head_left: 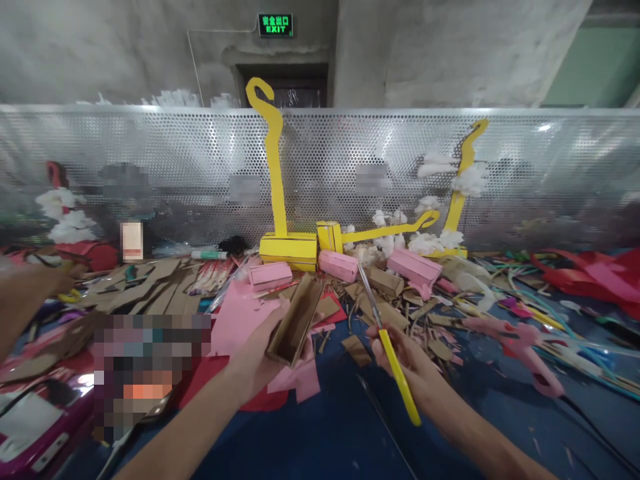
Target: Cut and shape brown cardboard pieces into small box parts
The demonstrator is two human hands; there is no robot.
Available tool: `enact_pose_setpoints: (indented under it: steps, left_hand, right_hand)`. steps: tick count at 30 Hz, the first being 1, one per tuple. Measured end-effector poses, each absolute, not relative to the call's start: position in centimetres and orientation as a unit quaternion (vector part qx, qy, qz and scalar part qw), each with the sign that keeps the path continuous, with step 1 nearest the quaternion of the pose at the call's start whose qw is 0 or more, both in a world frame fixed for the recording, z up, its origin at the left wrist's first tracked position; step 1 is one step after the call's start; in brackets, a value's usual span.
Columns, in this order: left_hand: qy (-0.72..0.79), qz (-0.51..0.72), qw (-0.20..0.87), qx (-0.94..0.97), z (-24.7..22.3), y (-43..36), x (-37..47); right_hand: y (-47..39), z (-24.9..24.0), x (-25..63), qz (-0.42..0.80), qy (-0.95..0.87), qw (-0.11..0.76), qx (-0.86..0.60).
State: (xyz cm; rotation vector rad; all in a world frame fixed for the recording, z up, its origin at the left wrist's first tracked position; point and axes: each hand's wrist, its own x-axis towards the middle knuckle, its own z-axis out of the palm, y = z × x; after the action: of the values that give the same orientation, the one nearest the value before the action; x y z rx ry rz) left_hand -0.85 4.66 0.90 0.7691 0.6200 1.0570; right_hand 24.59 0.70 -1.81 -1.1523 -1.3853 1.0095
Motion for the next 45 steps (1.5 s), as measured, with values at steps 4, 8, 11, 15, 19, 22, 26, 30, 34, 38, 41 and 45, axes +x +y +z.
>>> enact_pose_setpoints:
  steps: [4, 8, 11, 15, 19, 22, 26, 30, 34, 38, 41, 45]
  left_hand:
    - [0.326, 0.485, 0.7, 0.41, 0.5, 4.4, -1.0]
    - [0.335, 0.471, 0.625, 0.525, 0.7, 4.0, -0.8]
    - [0.342, 0.465, 0.565, 0.59, 0.7, 3.7, -0.4]
    - [0.35, 0.488, 0.471, 0.646, 0.1, 3.5, -0.3]
    - [0.368, 0.495, 0.433, 0.657, -0.2, 3.4, -0.3]
    - [0.403, 0.491, 0.424, 0.645, -0.2, 3.4, -0.3]
    - [0.407, 0.49, 0.408, 0.654, -0.1, 3.4, -0.5]
    - [0.417, 0.48, 0.443, 0.633, 0.1, 3.2, -0.4]
    - [0.423, 0.462, 0.501, 0.597, 0.4, 2.9, -0.4]
    - [0.409, 0.505, 0.504, 0.57, 0.4, 3.2, -0.8]
    - [0.41, 0.517, 0.545, 0.517, 0.2, 3.6, -0.8]
    - [0.385, 0.51, 0.623, 0.45, 0.6, 3.8, -0.4]
  right_hand:
    - [1.2, -3.2, 24.9, 0.418, -0.603, 0.498, -0.462]
    - [1.6, -4.1, 25.0, 0.43, -0.606, 0.482, -0.463]
    - [1.6, -3.9, 25.0, 0.441, -0.597, 0.485, -0.462]
    - [1.5, -3.5, 24.9, 0.423, -0.59, 0.497, -0.475]
    - [1.6, -3.6, 24.8, 0.425, -0.591, 0.494, -0.475]
    - [1.5, -3.8, 24.6, 0.445, -0.589, 0.486, -0.468]
    - [1.0, -3.5, 24.4, 0.442, -0.6, 0.471, -0.472]
    - [0.1, -2.1, 24.2, 0.429, -0.636, 0.422, -0.484]
    - [-0.7, -0.9, 23.9, 0.383, -0.666, 0.407, -0.494]
    - [-0.7, -0.9, 23.8, 0.365, -0.666, 0.405, -0.508]
    - [-0.5, -1.3, 24.0, 0.348, -0.666, 0.406, -0.521]
    - [-0.1, -2.0, 24.3, 0.348, -0.667, 0.411, -0.515]
